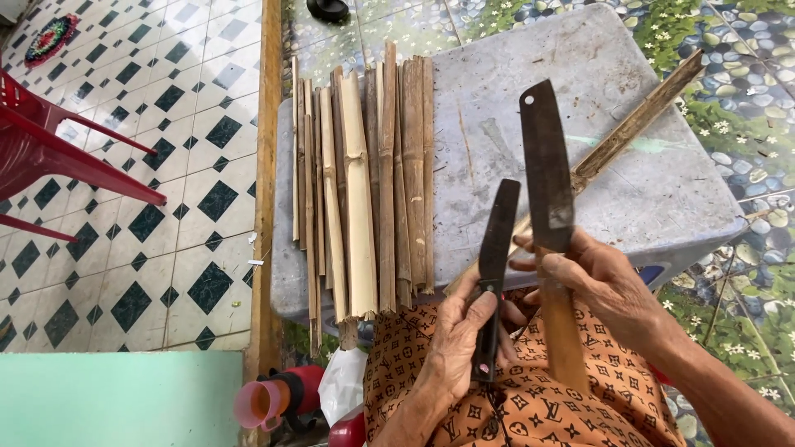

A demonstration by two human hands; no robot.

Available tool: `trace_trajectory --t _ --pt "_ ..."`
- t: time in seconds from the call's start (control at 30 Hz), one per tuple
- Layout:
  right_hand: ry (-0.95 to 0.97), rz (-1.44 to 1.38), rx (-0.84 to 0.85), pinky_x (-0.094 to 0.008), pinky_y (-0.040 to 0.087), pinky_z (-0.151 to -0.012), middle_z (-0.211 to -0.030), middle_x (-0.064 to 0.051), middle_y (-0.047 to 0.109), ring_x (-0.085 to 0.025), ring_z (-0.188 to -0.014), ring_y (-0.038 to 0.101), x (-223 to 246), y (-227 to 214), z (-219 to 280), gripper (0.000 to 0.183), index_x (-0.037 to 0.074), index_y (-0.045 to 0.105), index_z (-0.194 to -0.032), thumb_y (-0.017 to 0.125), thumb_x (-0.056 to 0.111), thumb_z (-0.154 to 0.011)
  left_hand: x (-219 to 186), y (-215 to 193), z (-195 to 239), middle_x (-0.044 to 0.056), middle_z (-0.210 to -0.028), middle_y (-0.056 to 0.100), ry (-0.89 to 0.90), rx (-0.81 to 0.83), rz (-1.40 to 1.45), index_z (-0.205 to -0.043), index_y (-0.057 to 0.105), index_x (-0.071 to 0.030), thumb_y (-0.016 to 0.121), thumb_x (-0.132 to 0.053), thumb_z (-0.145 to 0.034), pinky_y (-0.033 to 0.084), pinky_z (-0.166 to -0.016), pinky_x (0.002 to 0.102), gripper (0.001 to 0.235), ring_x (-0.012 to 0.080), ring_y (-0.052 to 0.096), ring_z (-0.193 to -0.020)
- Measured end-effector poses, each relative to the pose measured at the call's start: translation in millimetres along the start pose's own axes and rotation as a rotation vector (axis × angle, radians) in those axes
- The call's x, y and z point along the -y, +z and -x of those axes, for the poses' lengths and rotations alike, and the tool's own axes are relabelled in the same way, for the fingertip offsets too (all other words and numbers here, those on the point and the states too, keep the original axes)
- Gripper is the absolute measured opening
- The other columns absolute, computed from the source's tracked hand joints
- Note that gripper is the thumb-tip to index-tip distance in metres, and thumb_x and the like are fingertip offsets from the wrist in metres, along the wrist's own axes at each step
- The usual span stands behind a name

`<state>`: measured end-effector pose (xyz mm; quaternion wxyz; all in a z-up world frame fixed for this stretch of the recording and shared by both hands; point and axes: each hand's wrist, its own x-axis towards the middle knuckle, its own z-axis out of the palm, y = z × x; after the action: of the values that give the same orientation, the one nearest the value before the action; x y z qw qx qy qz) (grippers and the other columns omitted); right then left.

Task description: A person is using a large knife to shave and smooth long strips of bamboo, likely for crafting purposes.

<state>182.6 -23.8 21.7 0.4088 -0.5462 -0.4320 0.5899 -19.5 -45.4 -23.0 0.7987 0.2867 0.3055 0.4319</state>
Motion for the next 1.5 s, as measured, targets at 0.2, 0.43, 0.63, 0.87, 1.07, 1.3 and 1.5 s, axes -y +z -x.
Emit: trace_trajectory --t 0.2,0.43,0.63,0.87,1.07,1.3,1.5 --pt "-0.396 0.793 -0.162 -0.035 0.065 -0.054 -0.099 -0.005 0.071 -0.019 -0.064 0.071 -65 -51 -18 0.042 0.014 0.047 -0.141 0.047 0.029 -0.102 -12 -17 0 0.011 -0.107 0.064 0.142 0.006 -0.459 -0.168 0.02 -0.01 0.046 -0.005 -0.102 0.054 -0.058 0.023 0.071 0.0129 0.062 -0.072" --pt "-0.211 0.996 -0.222 -0.032 0.055 -0.053 -0.085 -0.004 0.07 -0.018 -0.058 0.064 -57 -69 -18 0.058 0.019 0.064 -0.124 0.033 0.059 -0.095 -16 -22 -2 0.017 -0.129 0.068 0.398 -0.203 -1.052 -0.159 0.035 -0.019 0.057 -0.034 -0.098 0.061 -0.098 0.048 0.067 0.0271 0.072 -0.112" --pt "-0.195 0.679 -0.098 -0.029 0.045 -0.049 -0.07 -0.001 0.061 -0.015 -0.054 0.054 -70 -73 -19 0.037 0.021 0.067 -0.116 0.061 0.047 -0.091 -3 -34 -6 0.007 -0.089 0.069 0.303 -0.076 -0.883 -0.146 0.056 -0.002 0.066 -0.038 -0.098 0.058 -0.041 0.02 0.061 0.0068 0.061 -0.046" --pt "-0.06 0.552 -0.103 -0.027 0.044 -0.043 -0.075 -0.009 0.072 -0.018 -0.055 0.06 -56 -78 -23 0.018 0.012 0.078 -0.105 0.063 0.021 -0.102 -17 -24 6 0.007 -0.085 0.07 0.251 -0.09 -0.853 -0.154 0.051 -0.008 0.066 -0.031 -0.099 0.055 -0.037 0.019 0.062 0.0066 0.056 -0.045" --pt "-0.208 0.487 -0.272 -0.03 0.05 -0.037 -0.074 -0.015 0.071 -0.022 -0.05 0.062 -52 -78 -7 0.013 0.002 0.073 -0.102 0.062 0.008 -0.099 -23 -14 11 0.001 -0.081 0.065 0.375 -0.191 -1.139 -0.14 0.062 -0.005 0.059 -0.039 -0.098 0.055 -0.039 0.024 0.054 0.0109 0.057 -0.052" --pt "-0.21 0.598 -0.347 -0.031 0.048 -0.039 -0.075 -0.015 0.069 -0.023 -0.052 0.061 -37 -92 -7 0.011 0.003 0.071 -0.109 0.063 0.007 -0.104 -34 -17 18 0.008 -0.088 0.072 0.242 -0.188 -0.953 -0.144 0.058 -0.004 0.066 -0.03 -0.095 0.056 -0.037 0.021 0.057 0.0081 0.059 -0.047" --pt "-0.185 0.784 -0.255 -0.028 0.047 -0.036 -0.072 -0.008 0.07 -0.018 -0.046 0.058 -49 -98 -24 0.019 0.013 0.069 -0.108 0.055 0.026 -0.106 -41 -13 23 0.009 -0.091 0.074 0.22 -0.208 -0.953 -0.147 0.056 -0.01 0.066 -0.026 -0.093 0.065 -0.049 0.024 0.058 0.012 0.067 -0.058"
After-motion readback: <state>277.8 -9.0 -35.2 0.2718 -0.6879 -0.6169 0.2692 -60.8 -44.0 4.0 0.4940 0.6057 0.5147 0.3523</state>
